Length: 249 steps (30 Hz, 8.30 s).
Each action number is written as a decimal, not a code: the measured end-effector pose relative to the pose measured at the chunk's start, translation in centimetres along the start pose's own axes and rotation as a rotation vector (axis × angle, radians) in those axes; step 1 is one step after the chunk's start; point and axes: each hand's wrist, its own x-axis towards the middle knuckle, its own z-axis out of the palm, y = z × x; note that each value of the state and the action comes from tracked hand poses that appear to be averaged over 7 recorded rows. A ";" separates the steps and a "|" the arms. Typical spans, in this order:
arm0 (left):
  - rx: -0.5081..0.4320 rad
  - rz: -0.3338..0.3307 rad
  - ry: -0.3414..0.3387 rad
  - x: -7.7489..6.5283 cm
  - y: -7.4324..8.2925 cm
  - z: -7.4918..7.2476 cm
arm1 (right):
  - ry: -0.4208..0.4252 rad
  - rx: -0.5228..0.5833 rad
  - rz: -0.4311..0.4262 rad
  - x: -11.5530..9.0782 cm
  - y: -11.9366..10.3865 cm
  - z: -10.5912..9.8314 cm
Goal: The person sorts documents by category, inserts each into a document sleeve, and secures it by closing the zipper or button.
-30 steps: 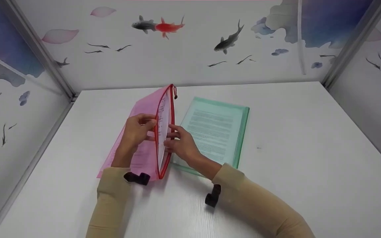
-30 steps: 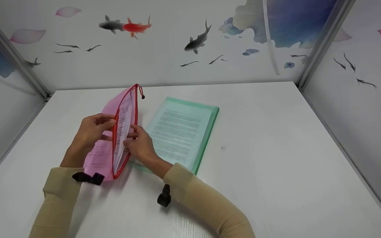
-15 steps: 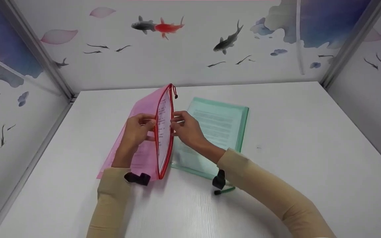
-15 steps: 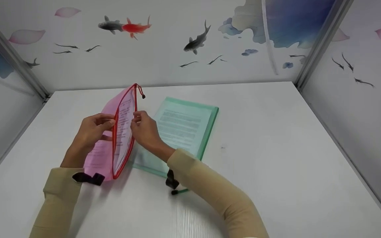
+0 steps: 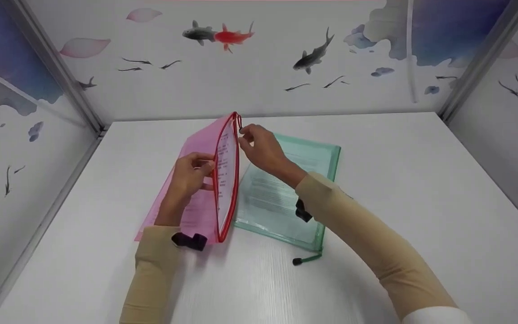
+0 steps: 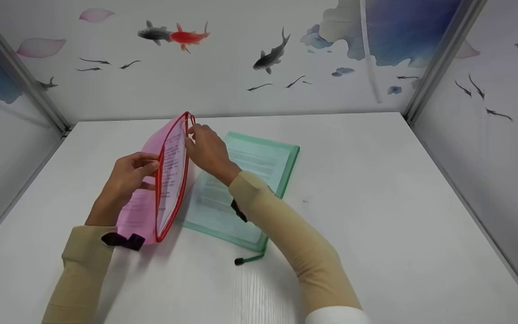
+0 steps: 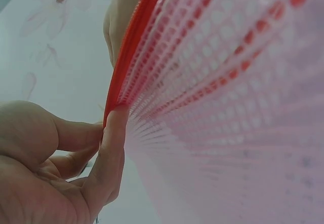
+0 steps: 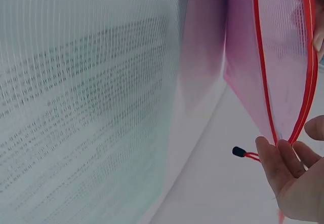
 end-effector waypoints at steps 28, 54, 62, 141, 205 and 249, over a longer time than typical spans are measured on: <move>0.001 -0.010 -0.015 0.3 0.2 0.0 | -0.026 0.141 0.216 5.5 1.0 1.1; 0.049 0.001 -0.125 0.0 -0.3 0.3 | -0.019 0.450 0.471 6.9 1.0 0.0; 0.087 0.037 -0.170 0.1 -0.1 0.3 | 0.039 0.529 0.503 6.8 1.4 0.1; -0.010 -0.053 -0.017 2.3 6.4 7.2 | 0.038 0.569 0.426 5.9 -1.0 -3.5; 0.103 -0.129 -0.205 -3.8 1.1 5.5 | 0.091 0.658 0.466 5.5 1.2 -5.9; 0.422 -0.107 -0.729 -7.2 -4.6 0.3 | 0.195 0.684 0.520 7.0 0.5 -7.6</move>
